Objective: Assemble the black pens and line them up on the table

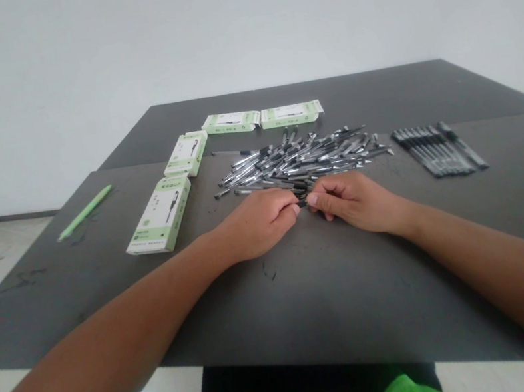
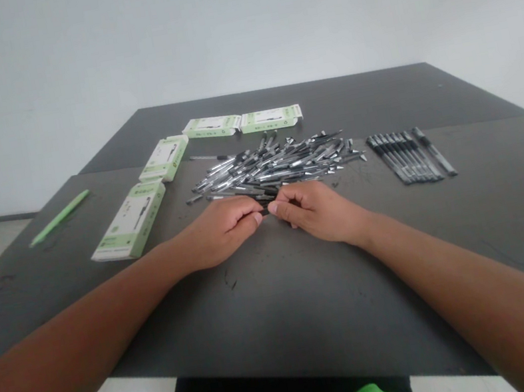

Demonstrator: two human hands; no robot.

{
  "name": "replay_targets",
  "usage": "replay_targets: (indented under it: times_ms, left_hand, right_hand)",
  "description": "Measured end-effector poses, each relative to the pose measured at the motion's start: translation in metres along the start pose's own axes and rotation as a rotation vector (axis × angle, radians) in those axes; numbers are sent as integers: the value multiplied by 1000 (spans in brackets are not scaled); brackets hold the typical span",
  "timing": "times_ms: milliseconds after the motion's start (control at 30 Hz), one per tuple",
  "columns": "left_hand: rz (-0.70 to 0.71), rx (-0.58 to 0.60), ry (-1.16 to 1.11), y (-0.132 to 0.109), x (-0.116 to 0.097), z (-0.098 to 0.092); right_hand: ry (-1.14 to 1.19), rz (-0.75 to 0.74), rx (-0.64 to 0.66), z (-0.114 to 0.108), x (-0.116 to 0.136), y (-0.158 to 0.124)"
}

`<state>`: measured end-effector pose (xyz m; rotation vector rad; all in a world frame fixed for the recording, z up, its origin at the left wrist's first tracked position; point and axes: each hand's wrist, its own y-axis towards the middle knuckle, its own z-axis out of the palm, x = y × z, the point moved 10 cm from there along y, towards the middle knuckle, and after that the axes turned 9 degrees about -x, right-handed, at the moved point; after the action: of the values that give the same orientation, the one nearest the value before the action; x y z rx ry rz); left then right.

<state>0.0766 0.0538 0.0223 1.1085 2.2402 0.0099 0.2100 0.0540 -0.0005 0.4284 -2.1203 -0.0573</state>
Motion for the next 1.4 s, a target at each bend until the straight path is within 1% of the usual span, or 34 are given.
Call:
replay_targets:
  times_ms: [200,400,567,967,1267,1400]
  left_hand:
    - [1,-3,7,0,1,0]
    - [-12,-7,-2,0,0,0]
    - [-19,-15,6,0,0,-1]
    - [-2,-6,24,1,-1,-1]
    - [-1,1,26,0,1,1]
    - [-12,-14,26,0,1,-1]
  right_hand:
    - [0,12,-18,-1,-1,-1]
    - [22,33,-6,1,-1,0]
    - [62,42,-32,0,-5,-1]
    - [129,26,-5,4,-12,-2]
    - [179,-8,-18,3,-6,-3]
    - [133,-10,-13,2,-6,-3]
